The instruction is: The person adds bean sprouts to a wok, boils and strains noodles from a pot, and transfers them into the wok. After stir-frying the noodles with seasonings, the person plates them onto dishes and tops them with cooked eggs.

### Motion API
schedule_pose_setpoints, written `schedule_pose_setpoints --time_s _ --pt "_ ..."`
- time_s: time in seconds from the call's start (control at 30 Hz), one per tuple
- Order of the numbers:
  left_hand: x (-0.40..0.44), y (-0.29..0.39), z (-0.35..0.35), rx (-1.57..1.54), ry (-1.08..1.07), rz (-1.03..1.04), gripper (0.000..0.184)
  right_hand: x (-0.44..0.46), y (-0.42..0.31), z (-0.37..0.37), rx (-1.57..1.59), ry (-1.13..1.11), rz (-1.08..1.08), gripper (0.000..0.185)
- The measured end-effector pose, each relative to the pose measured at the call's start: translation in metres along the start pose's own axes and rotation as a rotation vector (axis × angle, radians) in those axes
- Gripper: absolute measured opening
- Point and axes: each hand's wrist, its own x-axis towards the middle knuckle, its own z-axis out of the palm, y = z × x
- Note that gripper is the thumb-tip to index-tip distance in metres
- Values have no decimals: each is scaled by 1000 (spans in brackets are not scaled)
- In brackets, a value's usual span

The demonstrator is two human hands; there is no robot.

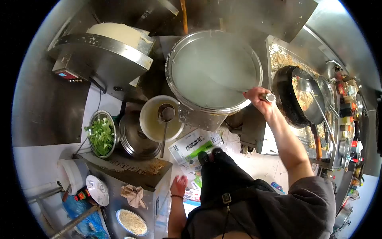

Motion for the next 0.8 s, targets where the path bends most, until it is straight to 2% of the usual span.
schedule_pose_setpoints --time_s 0.03,0.07,0.13,0.17,0.23,0.27,0.33,0.37,0.4,0.47,0.5,0.6,0.67,0.73,0.8 --pt "-8 -1 -15 3 -1 3 28 18 -6 3 -330 65 0 29" --pt "-15 -2 -30 2 0 9 24 39 0 -3 -718 -11 -115 3" --pt "-26 -1 -55 60 37 61 30 76 25 -1 -1032 59 -149 22" --pt "-30 -1 -66 51 68 81 34 89 29 -1 -1037 48 -143 22" --pt "-37 1 -89 -4 87 110 43 110 33 -1 -950 209 -69 21" --pt "-38 1 -98 -8 84 111 43 110 35 -4 -954 208 -69 21" --pt "-43 -2 -121 -48 80 122 42 99 37 -22 -1164 68 -52 20" --pt "-50 -4 -120 -29 154 139 40 83 45 -27 -1260 55 -85 19" --pt "-51 -6 -123 -33 152 141 40 68 48 -30 -1276 82 -61 12" --pt "-49 -9 -126 -66 198 151 37 41 42 -36 -1232 -54 59 8" --pt "-49 -9 -130 -85 122 141 38 25 46 -39 -1176 37 -19 7" --pt "-59 -17 -112 -47 175 193 42 -33 50 -49 -1033 -45 50 14" --pt "-56 -29 -123 -37 95 230 43 -79 50 -70 -962 -55 20 19" --pt "-58 -44 -127 -24 77 265 45 -115 28 -114 -815 -272 281 44" --pt "-66 -66 -127 -15 168 293 46 -148 41 -144 -764 -20 182 30"
